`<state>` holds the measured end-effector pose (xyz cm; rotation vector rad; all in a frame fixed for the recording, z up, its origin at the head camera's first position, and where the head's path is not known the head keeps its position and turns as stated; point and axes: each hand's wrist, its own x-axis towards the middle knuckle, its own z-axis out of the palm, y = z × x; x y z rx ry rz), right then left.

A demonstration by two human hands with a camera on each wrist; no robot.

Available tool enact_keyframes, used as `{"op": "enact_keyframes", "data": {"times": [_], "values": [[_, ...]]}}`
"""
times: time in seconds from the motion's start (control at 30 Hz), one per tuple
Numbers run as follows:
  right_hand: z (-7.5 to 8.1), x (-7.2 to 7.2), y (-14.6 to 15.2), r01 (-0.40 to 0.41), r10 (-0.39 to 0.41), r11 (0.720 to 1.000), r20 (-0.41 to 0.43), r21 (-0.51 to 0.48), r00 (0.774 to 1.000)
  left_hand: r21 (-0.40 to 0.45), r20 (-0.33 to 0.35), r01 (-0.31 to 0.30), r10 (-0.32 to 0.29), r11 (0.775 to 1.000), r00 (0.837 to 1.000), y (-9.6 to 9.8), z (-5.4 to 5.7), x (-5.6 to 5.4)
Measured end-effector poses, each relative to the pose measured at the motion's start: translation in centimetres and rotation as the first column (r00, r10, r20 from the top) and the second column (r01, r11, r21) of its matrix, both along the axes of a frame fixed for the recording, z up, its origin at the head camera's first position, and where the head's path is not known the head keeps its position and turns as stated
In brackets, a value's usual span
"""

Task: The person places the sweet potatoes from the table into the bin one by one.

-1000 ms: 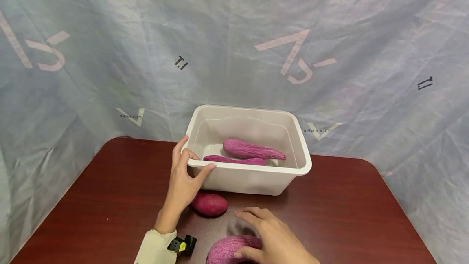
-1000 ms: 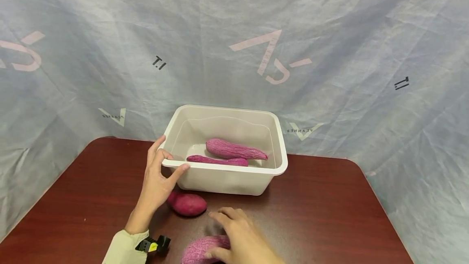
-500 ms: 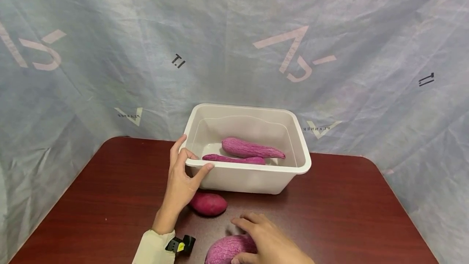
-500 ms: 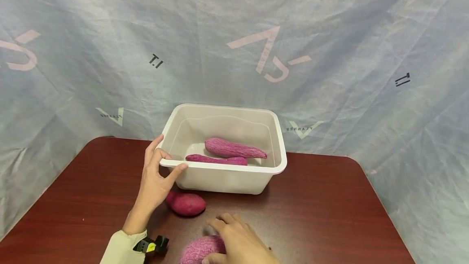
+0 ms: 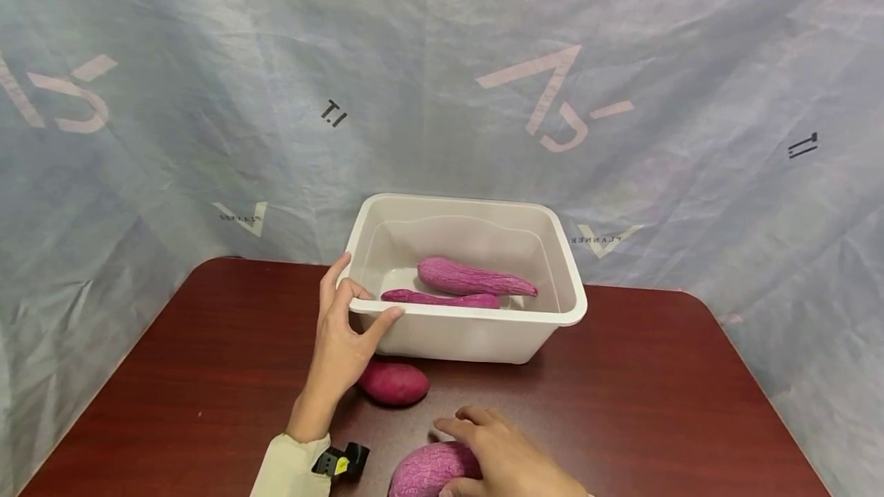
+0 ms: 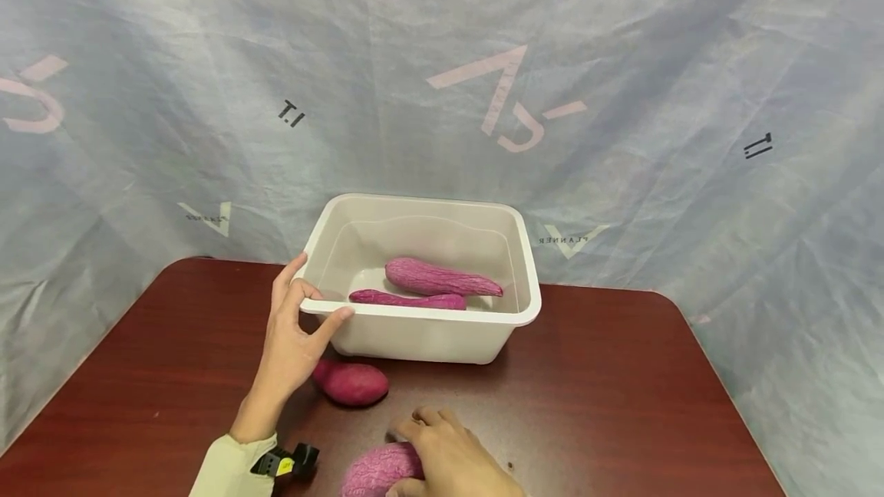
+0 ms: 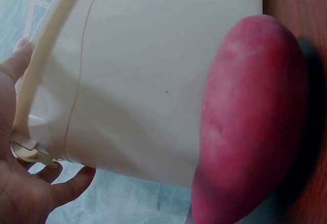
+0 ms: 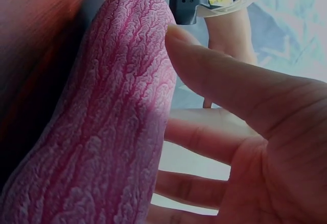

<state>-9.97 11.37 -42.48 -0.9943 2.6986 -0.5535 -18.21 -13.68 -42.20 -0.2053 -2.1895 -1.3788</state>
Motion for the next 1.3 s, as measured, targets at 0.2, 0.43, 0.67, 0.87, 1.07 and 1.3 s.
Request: {"op": "enact_keyframes", "data": {"times": [0.2, 0.43, 0.67, 0.87, 1.07, 1.3], "values": [[0.0, -0.2, -0.2, -0.025, 0.025, 1.0, 0.007, 0.014, 1.0, 0.012, 0.0, 0.005, -0.005, 1.0, 1.0, 0.0, 0.2, 0.1], [-0.7, -0.1, -0.1, -0.027, 0.027, 1.0, 0.01, 0.012, 1.0, -0.012, 0.023, 0.014, -0.013, 1.0, 1.0, 0.2, 0.3, 0.0], [-1.1, -0.3, -0.1, -0.031, 0.029, 0.999, 0.042, 0.041, 0.999, -0.005, 0.02, 0.007, -0.007, 1.0, 1.0, 0.2, 0.3, 0.1], [-1.1, -0.4, -0.2, -0.012, 0.009, 0.999, 0.067, 0.038, 0.998, 0.003, 0.013, 0.003, -0.003, 1.0, 1.0, 0.1, 0.3, 0.1], [-1.2, -0.3, -0.1, -0.009, 0.006, 0.999, 0.054, 0.045, 0.999, 0.006, 0.014, 0.016, -0.016, 1.0, 1.0, 0.2, 0.3, 0.0], [-1.3, -0.4, -0.1, -0.025, 0.025, 0.999, 0.019, 0.034, 1.0, 0.013, 0.022, 0.007, -0.007, 1.0, 1.0, 0.1, 0.2, 0.1]]}}
